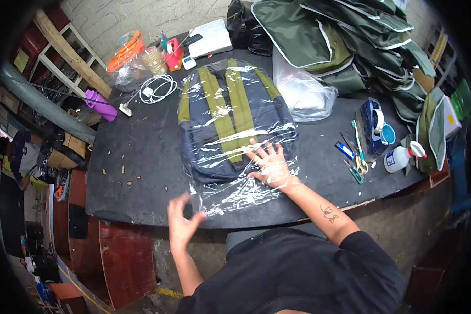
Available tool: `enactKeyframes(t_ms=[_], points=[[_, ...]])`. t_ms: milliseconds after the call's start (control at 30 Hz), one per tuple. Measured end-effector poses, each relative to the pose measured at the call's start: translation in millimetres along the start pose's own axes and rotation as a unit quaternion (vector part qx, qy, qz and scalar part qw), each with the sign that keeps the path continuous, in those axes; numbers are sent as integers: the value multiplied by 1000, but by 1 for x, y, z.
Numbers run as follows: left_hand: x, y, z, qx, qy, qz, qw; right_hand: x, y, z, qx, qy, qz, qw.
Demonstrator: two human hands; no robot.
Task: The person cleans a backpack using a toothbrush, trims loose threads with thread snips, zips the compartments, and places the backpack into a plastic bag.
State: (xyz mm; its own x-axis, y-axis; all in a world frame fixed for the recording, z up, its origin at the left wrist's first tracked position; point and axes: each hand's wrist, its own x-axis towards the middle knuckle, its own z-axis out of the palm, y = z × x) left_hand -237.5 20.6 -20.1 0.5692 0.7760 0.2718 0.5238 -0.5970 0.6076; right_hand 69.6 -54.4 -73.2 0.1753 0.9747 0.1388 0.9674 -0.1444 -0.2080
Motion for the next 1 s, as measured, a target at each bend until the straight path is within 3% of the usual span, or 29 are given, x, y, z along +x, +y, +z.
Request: enactKeyframes(t_ms=[33,100,167,200,267,433,567,667,733,933,967,1000], points=[[24,26,-5,-49,62,8,997,-4,1,2,-2,-5,0,1000],[66,68,-8,-57,89,101,989,-9,-2,11,-41,28,-7,999],[100,76,16,1,49,168,985,-9,-1,16,-64,49,-12,997],[104,54,37,-2,54,170,984,-10,2,17,-41,62,-16,997],[113,-5,88,231,-29,148,961,-9,11,20,9,88,-23,996],[92,-36,105,138,-71,107,982,-12,21,25,33,122,-18,992],[94,-33,108,165,-50,174,970,-16,24,13,106,80,-31,991],[95,-36,109,206,-75,139,966,-61,11,-5,-14,69,17,997],[96,-35,109,207,-72,133,967,-105,13,-13,15,42,105,993],[95,-27,108,200,-79,134,967,-194,30,-39,76,-36,17,996],[95,-23,105,200,-78,134,968,-189,34,-46,75,-36,17,996],[96,-14,99,199,-73,140,967,-173,38,-57,117,18,-53,992]])
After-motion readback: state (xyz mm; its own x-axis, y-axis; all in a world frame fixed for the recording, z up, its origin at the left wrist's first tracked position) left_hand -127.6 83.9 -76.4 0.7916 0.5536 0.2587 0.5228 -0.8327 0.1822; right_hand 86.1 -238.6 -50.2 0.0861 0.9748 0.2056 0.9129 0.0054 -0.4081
